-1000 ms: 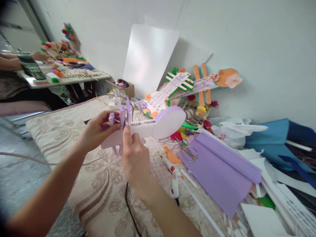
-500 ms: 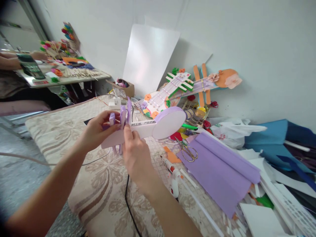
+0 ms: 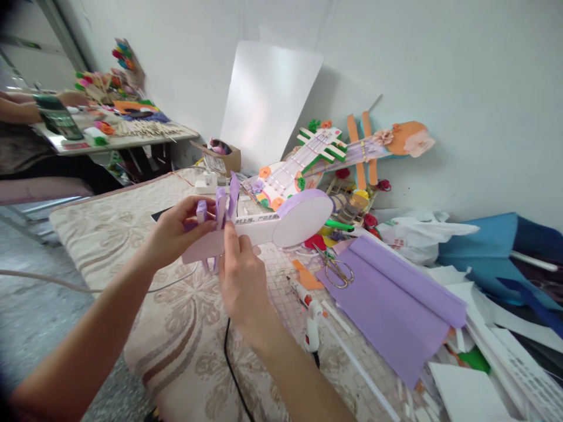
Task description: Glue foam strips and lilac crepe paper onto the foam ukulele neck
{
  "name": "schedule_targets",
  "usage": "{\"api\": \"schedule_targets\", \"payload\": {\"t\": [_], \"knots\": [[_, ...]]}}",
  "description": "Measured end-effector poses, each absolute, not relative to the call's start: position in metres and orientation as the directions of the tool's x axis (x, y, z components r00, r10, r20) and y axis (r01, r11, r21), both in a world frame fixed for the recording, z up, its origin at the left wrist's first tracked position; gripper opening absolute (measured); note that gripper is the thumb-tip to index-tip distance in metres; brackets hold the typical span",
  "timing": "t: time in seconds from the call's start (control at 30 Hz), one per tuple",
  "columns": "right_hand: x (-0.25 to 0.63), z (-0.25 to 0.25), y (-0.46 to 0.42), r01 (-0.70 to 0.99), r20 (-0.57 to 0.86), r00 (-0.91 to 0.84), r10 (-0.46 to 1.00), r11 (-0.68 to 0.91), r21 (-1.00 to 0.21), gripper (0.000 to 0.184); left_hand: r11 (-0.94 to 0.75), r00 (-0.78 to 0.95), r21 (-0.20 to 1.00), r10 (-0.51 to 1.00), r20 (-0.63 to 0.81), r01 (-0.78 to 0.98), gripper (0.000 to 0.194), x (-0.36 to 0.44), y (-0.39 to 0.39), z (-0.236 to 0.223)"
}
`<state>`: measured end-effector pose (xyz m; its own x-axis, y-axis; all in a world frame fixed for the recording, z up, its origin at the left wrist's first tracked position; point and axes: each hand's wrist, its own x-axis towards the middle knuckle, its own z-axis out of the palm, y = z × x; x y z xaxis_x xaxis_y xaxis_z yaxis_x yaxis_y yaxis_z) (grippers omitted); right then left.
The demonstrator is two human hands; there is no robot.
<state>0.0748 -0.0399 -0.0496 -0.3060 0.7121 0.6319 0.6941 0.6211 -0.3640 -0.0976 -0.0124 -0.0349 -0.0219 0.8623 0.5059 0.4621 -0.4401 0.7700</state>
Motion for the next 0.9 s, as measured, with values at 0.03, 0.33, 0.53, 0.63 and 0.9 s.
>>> {"api": "schedule_targets", "payload": {"t": [0.03,0.33,0.53,0.63,0.9], "knots": [[0.074,-0.049,-0.040,0.694,0.636,-0.298,0.712,0.619,-0.367,0.048,-0.440,-0.017,0.769,0.863,0.504,0.463,0.033,-0.098,-0.013,-0.035],[0.072,-0.044,-0.038,0.702,0.643,-0.283,0.712,0.610,-0.367,0.047,-0.431,-0.017,0.773,0.869,0.495,0.466,0.034,-0.099,-0.013,-0.034],[0.074,-0.044,-0.041,0.682,0.648,-0.292,0.704,0.628,-0.375,0.047,-0.440,-0.009,0.775,0.867,0.498,0.454,0.034,-0.098,-0.014,-0.033],[0.078,-0.043,-0.043,0.626,0.619,-0.299,0.726,0.639,-0.447,0.048,-0.447,-0.019,0.772,0.860,0.509,0.452,0.035,-0.098,-0.014,-0.033],[0.082,-0.051,-0.043,0.605,0.632,-0.275,0.725,0.641,-0.473,0.048,-0.437,0.002,0.782,0.873,0.487,0.445,0.037,-0.100,-0.014,-0.033]]}}
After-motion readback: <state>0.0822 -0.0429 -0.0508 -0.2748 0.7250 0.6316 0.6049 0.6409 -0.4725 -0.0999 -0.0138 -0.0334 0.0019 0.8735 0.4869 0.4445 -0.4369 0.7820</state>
